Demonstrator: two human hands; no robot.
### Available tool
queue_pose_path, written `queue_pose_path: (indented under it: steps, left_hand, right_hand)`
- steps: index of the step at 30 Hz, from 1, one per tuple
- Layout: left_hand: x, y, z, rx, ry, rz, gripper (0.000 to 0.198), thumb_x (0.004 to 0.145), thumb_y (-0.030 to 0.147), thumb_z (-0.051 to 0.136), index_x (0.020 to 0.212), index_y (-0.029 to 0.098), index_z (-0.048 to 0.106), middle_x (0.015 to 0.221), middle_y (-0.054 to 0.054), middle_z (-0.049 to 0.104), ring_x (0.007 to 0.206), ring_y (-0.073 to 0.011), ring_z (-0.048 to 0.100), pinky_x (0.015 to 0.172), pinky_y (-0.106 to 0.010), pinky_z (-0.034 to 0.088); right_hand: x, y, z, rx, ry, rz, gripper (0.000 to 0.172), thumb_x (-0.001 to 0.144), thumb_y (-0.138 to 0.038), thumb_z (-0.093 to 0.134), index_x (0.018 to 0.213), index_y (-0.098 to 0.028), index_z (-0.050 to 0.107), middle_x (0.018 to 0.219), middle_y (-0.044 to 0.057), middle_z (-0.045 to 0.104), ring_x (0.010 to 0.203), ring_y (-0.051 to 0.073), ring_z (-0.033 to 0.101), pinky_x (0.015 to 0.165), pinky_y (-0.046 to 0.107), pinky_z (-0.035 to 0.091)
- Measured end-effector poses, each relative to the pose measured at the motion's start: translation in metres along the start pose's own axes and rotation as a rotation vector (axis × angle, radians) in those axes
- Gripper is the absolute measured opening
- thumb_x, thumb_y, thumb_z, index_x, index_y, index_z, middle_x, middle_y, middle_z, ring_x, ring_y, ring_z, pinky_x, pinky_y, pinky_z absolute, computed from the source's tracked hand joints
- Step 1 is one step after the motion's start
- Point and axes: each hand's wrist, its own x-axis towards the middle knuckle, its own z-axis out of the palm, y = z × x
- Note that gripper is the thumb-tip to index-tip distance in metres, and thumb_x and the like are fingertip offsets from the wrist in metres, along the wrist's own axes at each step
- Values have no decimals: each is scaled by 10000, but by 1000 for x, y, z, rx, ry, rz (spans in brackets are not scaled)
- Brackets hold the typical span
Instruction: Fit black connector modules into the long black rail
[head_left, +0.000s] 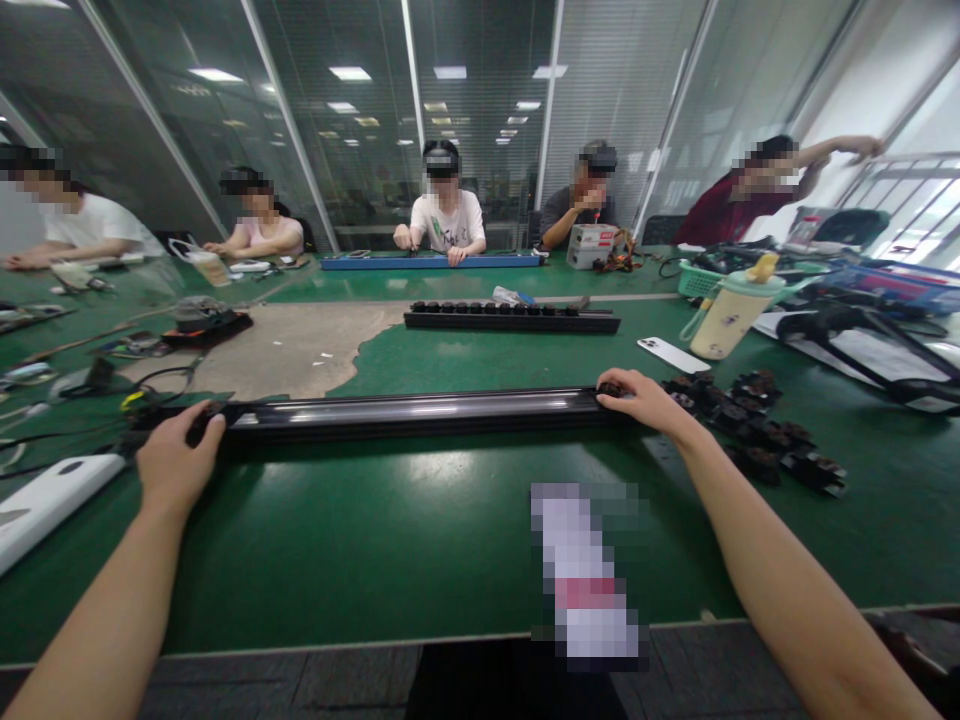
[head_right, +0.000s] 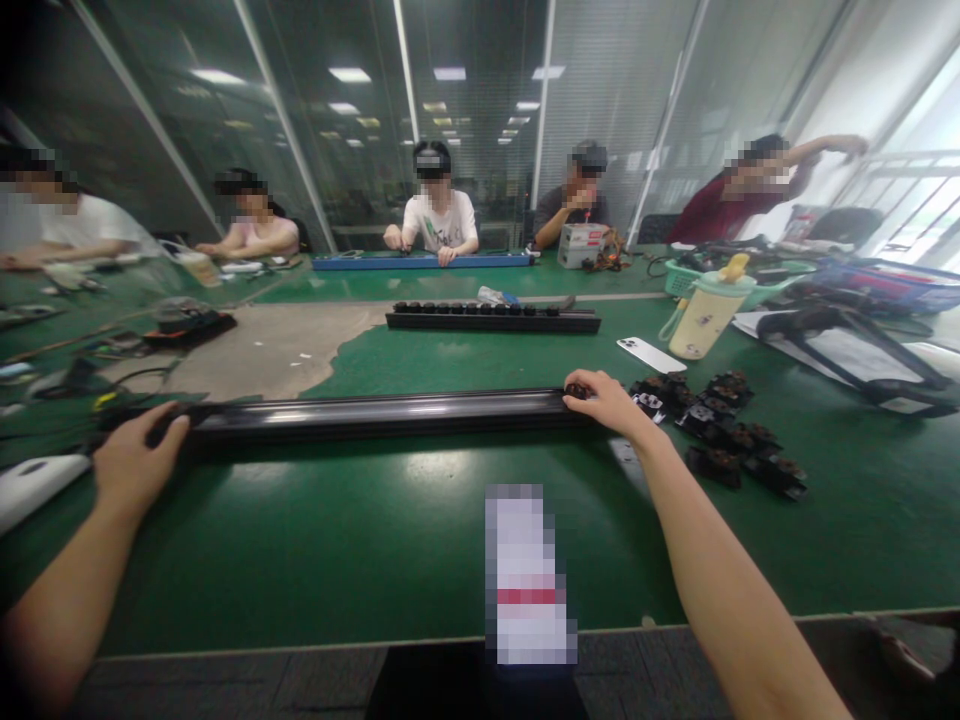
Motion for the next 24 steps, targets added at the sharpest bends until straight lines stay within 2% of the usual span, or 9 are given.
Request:
queue_pose_path:
  steps: [9, 13, 24]
  left_hand:
    - [0, 0, 0, 10, 0, -1, 691, 914, 639, 368, 1365, 160, 579, 1310, -153, 613, 1235, -294, 543, 1083, -411, 384]
    - [1, 1, 0, 5, -5, -14, 698, 913, 637, 368, 1378, 158, 573, 1311, -152, 612, 1233, -298, 540, 1084, -418, 383]
    - [1, 3, -1, -3, -12, -15, 691, 917, 612, 375, 1391, 146, 565, 1335, -155, 606, 1258, -308, 531, 1098, -438, 384]
  right_hand:
    - [-4, -6, -4, -96, 29, 23, 310, 839, -559, 599, 995, -311, 699, 933, 54, 705, 947, 305, 556, 893, 501, 411]
    - [-6, -3, -5, -139, 41, 45, 357, 828, -606, 602, 1035, -339, 718, 888, 62, 659, 942, 298, 554, 884, 483, 410]
    - [-5, 3, -2, -68, 23, 32, 314, 848, -569, 590, 1021, -330, 697, 949, 39, 704, 949, 298, 576, 889, 490, 434]
